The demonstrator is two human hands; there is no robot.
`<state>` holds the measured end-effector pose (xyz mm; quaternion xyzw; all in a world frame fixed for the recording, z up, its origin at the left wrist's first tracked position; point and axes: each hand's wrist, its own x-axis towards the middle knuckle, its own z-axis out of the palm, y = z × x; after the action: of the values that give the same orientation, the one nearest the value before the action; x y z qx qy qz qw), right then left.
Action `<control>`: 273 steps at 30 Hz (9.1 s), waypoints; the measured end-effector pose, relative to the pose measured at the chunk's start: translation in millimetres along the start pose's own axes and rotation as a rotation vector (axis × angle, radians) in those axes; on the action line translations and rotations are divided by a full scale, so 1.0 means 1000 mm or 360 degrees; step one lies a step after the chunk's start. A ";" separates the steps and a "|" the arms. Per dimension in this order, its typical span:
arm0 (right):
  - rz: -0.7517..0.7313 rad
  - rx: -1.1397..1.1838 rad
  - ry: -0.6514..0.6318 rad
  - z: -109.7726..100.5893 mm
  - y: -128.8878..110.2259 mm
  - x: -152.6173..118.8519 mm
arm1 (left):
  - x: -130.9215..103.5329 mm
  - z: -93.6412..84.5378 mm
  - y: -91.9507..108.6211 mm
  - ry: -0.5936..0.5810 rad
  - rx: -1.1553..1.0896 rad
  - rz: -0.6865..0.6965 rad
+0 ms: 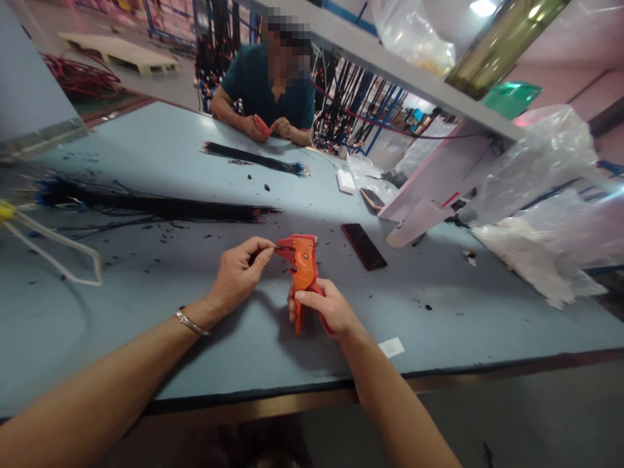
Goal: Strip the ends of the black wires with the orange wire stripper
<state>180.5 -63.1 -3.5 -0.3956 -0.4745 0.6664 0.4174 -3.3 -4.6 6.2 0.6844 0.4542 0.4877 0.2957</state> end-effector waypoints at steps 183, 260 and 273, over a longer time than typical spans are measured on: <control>-0.0240 -0.1193 0.0317 0.013 -0.031 0.013 | -0.006 0.010 0.019 -0.0113 -0.0377 -0.0308; 0.0140 0.0916 0.0026 -0.018 -0.022 0.010 | 0.002 0.008 -0.013 0.0048 0.0427 -0.0030; -0.0227 0.0944 0.0243 -0.014 -0.013 0.011 | 0.000 0.008 -0.017 -0.0012 0.0418 0.0085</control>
<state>191.9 -46.6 4.4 -0.2713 -0.2533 0.7132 0.5946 -1.2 2.5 -10.6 0.7308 0.4947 0.4292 0.1921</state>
